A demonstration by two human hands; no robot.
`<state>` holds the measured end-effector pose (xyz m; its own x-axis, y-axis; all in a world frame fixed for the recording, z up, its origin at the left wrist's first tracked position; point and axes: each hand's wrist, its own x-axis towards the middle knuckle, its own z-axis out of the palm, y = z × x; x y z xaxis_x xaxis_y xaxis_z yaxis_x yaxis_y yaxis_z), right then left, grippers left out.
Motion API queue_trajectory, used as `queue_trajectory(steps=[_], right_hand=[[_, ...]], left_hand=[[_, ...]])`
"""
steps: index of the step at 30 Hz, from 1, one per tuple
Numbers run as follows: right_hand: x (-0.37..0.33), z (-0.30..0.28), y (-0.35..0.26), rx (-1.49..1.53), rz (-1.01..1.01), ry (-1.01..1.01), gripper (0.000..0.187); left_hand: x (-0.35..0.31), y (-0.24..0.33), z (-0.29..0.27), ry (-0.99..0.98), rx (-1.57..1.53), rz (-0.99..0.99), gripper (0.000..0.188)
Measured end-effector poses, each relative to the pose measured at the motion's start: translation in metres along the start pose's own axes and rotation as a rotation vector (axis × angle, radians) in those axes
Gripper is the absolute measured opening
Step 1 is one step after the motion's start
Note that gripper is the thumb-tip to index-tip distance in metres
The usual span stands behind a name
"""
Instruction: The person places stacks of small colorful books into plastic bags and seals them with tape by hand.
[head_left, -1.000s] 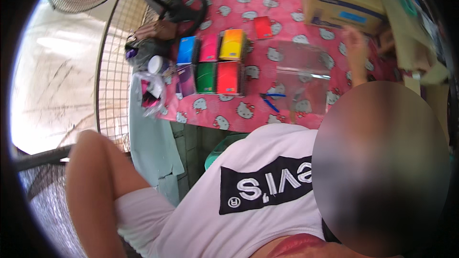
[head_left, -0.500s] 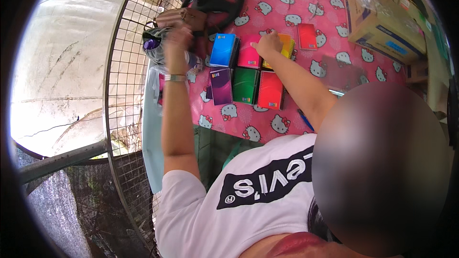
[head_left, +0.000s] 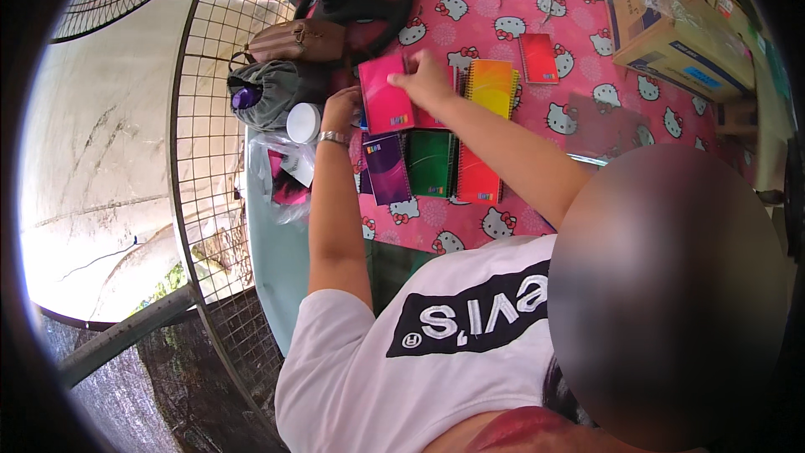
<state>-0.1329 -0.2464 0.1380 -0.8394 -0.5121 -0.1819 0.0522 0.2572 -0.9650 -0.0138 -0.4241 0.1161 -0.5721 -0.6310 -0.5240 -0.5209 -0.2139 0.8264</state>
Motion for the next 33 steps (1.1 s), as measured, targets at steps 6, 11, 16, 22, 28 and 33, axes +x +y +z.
queue_trajectory(steps=[6,11,16,22,28,33], right_hand=[[-0.019,0.051,0.016,-0.162,0.184,0.160,0.058],[-0.007,0.034,0.012,0.098,0.135,0.021,0.047],[-0.043,-0.058,-0.021,0.772,0.194,-0.389,0.040],[-0.100,-0.157,-0.022,-0.508,-0.167,-0.399,0.039],[-0.132,-0.175,-0.034,-0.471,-0.506,-0.969,0.032],[-0.152,-0.143,-0.008,-0.194,-0.352,-0.508,0.057]], left_hand=[[-0.019,-0.017,0.006,0.051,0.274,0.275,0.033],[-0.049,-0.005,0.007,0.152,0.031,0.341,0.028],[-0.145,-0.005,0.068,-0.029,-0.822,0.075,0.036],[-0.197,-0.011,0.089,-0.119,-0.647,0.081,0.037],[-0.236,-0.013,0.094,-0.539,-0.162,-0.020,0.037],[-0.276,-0.052,0.124,-0.347,-1.056,0.035,0.045]])
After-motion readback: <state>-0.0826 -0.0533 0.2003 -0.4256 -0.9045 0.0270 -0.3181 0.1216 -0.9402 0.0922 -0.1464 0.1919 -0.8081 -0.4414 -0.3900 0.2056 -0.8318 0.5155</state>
